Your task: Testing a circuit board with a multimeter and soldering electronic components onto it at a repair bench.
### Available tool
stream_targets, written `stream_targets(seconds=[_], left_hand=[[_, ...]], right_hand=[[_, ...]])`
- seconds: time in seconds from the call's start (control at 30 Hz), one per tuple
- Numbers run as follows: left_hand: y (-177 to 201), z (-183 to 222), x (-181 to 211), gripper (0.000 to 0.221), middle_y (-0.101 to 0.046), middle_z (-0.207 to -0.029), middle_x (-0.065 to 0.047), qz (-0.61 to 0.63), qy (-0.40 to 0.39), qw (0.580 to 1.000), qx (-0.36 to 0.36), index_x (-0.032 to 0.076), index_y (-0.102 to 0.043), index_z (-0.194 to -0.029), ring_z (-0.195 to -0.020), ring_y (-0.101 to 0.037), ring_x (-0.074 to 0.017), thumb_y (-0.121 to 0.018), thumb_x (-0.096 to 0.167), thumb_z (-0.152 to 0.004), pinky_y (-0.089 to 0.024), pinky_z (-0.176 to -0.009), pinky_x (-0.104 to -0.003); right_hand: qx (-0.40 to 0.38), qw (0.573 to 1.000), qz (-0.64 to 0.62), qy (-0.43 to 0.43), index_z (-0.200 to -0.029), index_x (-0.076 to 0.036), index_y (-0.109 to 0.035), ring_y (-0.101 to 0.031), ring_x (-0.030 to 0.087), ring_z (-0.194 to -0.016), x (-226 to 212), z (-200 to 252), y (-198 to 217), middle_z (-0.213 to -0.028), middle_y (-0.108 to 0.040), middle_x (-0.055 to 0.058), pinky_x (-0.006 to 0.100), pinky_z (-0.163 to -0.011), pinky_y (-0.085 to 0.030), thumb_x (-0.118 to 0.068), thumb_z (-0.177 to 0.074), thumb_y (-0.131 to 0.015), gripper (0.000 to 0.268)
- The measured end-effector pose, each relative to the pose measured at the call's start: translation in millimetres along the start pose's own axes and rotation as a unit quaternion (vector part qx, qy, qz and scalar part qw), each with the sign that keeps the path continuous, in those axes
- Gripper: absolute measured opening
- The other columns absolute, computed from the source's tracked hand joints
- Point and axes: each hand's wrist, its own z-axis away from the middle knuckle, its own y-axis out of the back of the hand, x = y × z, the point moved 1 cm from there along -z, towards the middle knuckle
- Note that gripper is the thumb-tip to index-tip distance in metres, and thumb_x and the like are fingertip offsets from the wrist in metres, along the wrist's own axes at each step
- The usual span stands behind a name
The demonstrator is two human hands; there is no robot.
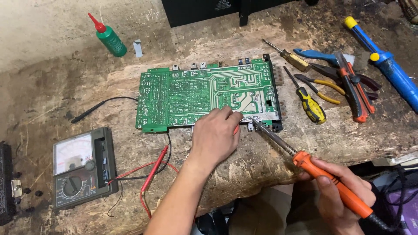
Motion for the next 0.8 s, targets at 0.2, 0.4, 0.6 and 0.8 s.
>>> stream_targets(seconds=[0.2,0.4,0.6,0.8], left_hand=[[1.7,0.1,0.6,0.013,-0.059,-0.074,-0.008,0.002,-0.005,1.000,0.015,0.008,-0.060,-0.085,-0.058,-0.056,-0.0169,-0.051,0.009,-0.076,-0.051,-0.041,-0.028],[-0.3,0.6,0.4,0.013,-0.058,-0.071,-0.007,0.007,-0.006,1.000,0.010,0.008,-0.060,-0.084,-0.058,-0.055,-0.0165,-0.051,0.009,-0.076,-0.052,-0.044,-0.029],[-1.5,0.0,0.2,0.016,-0.060,-0.079,-0.008,0.000,0.004,1.000,-0.016,0.008,-0.059,-0.090,-0.065,-0.058,-0.0180,-0.050,0.015,-0.079,-0.053,-0.049,-0.033],[-2.2,-1.1,1.1,0.016,-0.061,-0.086,-0.011,-0.006,0.005,1.000,-0.019,0.009,-0.060,-0.091,-0.071,-0.060,-0.0212,-0.053,0.014,-0.077,-0.054,-0.055,-0.035]], right_hand=[[0.041,0.999,-0.026,-0.008,-0.085,0.012,-0.053,-0.056,0.023,-0.054,-13.2,-3.3,-6.4,-0.080,-0.056,0.023,0.021,-0.053,-0.043,-0.015,-0.076,-0.043,0.030],[0.009,1.000,0.000,0.001,-0.086,0.010,-0.054,-0.058,0.021,-0.054,-9.4,-3.2,-2.4,-0.079,-0.057,0.021,0.019,-0.052,-0.043,-0.018,-0.078,-0.042,0.031],[0.006,1.000,-0.010,-0.026,-0.087,0.010,-0.054,-0.058,0.021,-0.055,-7.6,-2.5,-2.4,-0.079,-0.057,0.021,0.020,-0.054,-0.044,-0.017,-0.077,-0.044,0.031],[0.012,1.000,-0.015,-0.016,-0.085,0.012,-0.053,-0.057,0.022,-0.054,-13.0,-4.8,-4.4,-0.081,-0.056,0.024,0.020,-0.053,-0.044,-0.014,-0.077,-0.044,0.029]])
